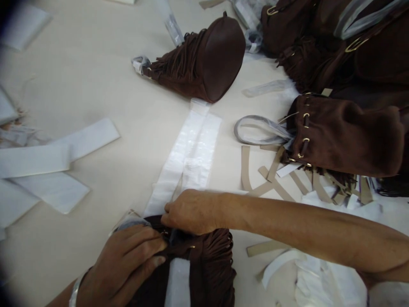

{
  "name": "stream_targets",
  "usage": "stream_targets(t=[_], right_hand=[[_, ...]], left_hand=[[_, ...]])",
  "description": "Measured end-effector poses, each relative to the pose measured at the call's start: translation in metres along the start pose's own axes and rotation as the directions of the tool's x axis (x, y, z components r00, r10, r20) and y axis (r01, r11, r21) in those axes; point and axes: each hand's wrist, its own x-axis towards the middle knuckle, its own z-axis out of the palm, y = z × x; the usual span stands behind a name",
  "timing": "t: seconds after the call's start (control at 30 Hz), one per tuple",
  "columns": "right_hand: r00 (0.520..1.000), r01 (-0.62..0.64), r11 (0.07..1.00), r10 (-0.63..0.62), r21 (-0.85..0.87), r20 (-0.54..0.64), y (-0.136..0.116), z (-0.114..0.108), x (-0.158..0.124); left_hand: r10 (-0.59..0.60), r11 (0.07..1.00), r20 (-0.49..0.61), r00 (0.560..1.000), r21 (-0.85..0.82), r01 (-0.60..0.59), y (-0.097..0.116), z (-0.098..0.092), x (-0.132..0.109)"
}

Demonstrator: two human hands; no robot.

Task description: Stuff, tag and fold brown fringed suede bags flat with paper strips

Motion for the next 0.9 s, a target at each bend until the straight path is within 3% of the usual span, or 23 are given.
stream_targets(t=[0.1, 0.23, 0.47, 0.63, 0.77, 0.9], right_hand=[[0.997, 0.036, 0.999, -0.034, -0.021, 0.067, 0.0, -0.002, 0.009], [0.977, 0.132, 0.984, -0.149, 0.116, 0.154, 0.001, -0.002, 0.014], [0.987, 0.073, 0.995, -0.081, 0.063, 0.139, -0.001, 0.008, 0.017], [0.977, 0.1, 0.984, -0.125, 0.147, 0.175, -0.002, 0.011, 0.024], [0.963, -0.008, 0.956, -0.073, 0.295, 0.261, 0.012, 0.016, 0.024], [0.955, -0.202, 0.815, 0.041, 0.543, 0.294, 0.022, 0.015, 0.005]], left_hand=[[-0.022, 0.999, -0.014, 1.0, -0.031, 0.022, -0.002, 0.001, -0.001], [-0.038, 0.999, -0.046, 0.998, -0.025, 0.037, -0.003, 0.003, -0.001], [-0.018, 1.0, -0.062, 0.998, 0.002, 0.018, -0.003, 0.004, 0.0], [-0.046, 0.999, -0.067, 0.997, -0.003, 0.046, -0.005, 0.003, 0.0], [-0.075, 0.993, -0.08, 0.994, 0.088, 0.082, -0.014, 0.012, 0.0], [-0.117, 0.968, -0.069, 0.991, 0.216, 0.13, -0.022, 0.024, 0.001]])
